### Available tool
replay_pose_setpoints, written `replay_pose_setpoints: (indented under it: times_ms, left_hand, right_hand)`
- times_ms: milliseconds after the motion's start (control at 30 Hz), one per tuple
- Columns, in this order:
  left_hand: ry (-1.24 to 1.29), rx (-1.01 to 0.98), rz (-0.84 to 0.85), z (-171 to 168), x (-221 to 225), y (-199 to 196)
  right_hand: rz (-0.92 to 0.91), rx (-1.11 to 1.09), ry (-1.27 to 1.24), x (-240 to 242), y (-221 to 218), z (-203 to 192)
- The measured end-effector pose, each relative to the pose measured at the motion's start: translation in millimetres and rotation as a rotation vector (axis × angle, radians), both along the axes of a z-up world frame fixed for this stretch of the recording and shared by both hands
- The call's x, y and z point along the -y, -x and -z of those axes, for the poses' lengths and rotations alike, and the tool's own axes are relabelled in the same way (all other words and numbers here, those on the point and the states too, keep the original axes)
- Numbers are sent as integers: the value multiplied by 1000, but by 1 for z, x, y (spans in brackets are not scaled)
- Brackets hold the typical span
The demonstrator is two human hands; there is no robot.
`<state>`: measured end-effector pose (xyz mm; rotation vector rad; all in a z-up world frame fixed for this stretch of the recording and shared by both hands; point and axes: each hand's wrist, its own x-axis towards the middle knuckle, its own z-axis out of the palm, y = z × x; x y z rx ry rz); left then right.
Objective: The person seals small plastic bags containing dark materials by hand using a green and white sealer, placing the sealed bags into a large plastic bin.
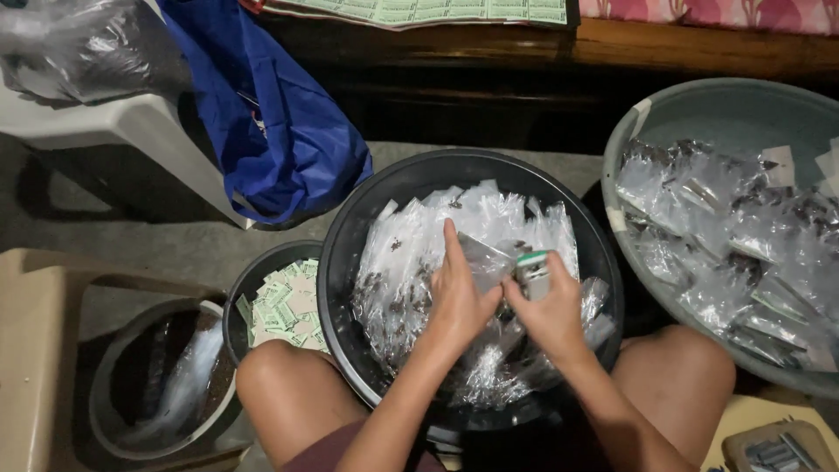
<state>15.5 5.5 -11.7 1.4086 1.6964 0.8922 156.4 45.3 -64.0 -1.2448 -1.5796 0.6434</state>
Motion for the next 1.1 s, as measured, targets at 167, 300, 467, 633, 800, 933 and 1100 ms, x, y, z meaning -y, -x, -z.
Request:
replay_pose_setpoints:
  times_ms: [167, 300, 467, 633, 800, 933, 1100]
  left_hand:
    - [-25, -93, -59, 22, -11, 3]
    - [-102, -588, 59, 75, -26, 21]
    - [-133, -583, 118, 14, -25, 42]
    - [1, 1125, -34, -2, -35, 59]
    - [-393, 861, 226, -26, -17, 41]
    - [-437, 68, 232, 37, -23, 19]
    - [-192, -38, 180, 71, -36, 13]
  right_hand:
    - [0, 114, -30, -4, -10, 11]
    - [-28, 153, -45, -10, -17, 4]
    - [-25, 194, 68, -23, -35, 15]
    - [-151, -53, 434, -23, -40, 3]
    - [-219, -507, 723, -9, -32, -19]
    - [-227, -741, 899, -24, -53, 8]
    - [-172, -54, 428, -16, -59, -39]
